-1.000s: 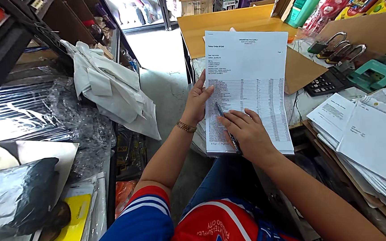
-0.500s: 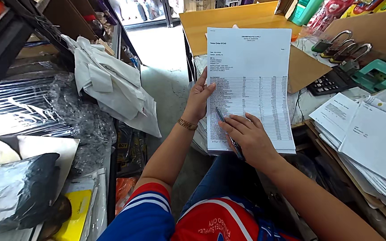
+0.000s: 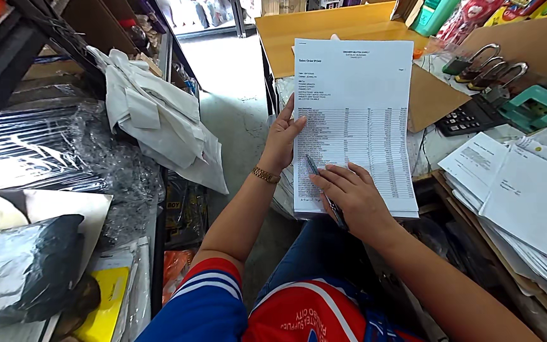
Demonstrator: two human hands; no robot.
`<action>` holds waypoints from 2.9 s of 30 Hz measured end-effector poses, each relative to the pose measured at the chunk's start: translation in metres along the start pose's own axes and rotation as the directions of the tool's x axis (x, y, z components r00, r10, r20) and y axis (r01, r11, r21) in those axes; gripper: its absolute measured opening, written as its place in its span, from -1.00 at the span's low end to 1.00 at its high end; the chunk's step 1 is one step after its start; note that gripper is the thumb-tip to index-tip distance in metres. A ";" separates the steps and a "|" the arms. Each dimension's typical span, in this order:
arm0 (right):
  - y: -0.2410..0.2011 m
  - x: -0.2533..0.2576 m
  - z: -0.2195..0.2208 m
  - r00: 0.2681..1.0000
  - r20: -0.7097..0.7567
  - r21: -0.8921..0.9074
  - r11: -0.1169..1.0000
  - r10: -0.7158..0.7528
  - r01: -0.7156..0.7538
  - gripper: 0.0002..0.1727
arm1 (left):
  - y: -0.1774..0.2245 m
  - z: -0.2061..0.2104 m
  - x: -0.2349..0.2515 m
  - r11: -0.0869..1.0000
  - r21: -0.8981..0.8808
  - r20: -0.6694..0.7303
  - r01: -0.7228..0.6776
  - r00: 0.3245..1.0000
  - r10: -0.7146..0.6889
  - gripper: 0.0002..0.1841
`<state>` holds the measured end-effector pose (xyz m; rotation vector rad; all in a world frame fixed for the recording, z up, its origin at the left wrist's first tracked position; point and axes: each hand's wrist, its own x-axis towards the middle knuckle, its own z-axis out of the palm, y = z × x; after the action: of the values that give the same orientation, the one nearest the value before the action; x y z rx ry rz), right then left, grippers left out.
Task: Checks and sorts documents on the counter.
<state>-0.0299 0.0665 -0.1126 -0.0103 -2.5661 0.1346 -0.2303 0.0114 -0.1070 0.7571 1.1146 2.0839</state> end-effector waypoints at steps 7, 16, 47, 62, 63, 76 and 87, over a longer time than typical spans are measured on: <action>0.005 -0.006 -0.006 0.999 0.001 -0.015 0.999 0.042 -0.042 -0.63 | 0.000 0.000 0.000 1.000 -0.004 -0.006 0.006 1.000 -0.006 -0.38; 0.020 -0.024 -0.020 0.992 -0.010 -0.036 0.991 0.125 -0.125 -0.62 | 0.001 0.001 0.000 1.000 0.023 -0.010 0.001 1.000 0.000 -0.36; -0.011 -0.039 0.001 0.999 -0.011 0.068 0.997 0.040 -0.039 -0.58 | 0.001 0.001 -0.001 0.999 0.043 -0.028 0.005 1.000 -0.004 -0.37; -0.009 -0.044 0.007 0.997 -0.060 0.027 0.999 0.043 -0.041 -0.61 | 0.000 0.000 -0.001 1.000 0.004 -0.036 0.011 0.999 -0.011 -0.38; -0.009 -0.044 0.007 0.997 -0.059 0.025 0.999 0.042 -0.040 -0.61 | 0.000 0.000 -0.001 1.000 0.002 -0.036 0.012 0.999 -0.012 -0.38; -0.008 -0.044 0.008 0.997 -0.063 0.023 0.999 0.042 -0.040 -0.61 | 0.000 0.001 0.000 1.000 0.024 -0.049 0.013 0.999 -0.012 -0.37; -0.008 -0.044 0.008 0.997 -0.066 0.018 0.999 0.037 -0.036 -0.61 | -0.001 -0.001 0.001 1.000 0.008 -0.039 0.011 0.999 -0.010 -0.36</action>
<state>0.0035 0.0561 -0.1422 -0.0549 -2.4997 0.1665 -0.2314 0.0126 -0.1081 0.7159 1.1468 2.0945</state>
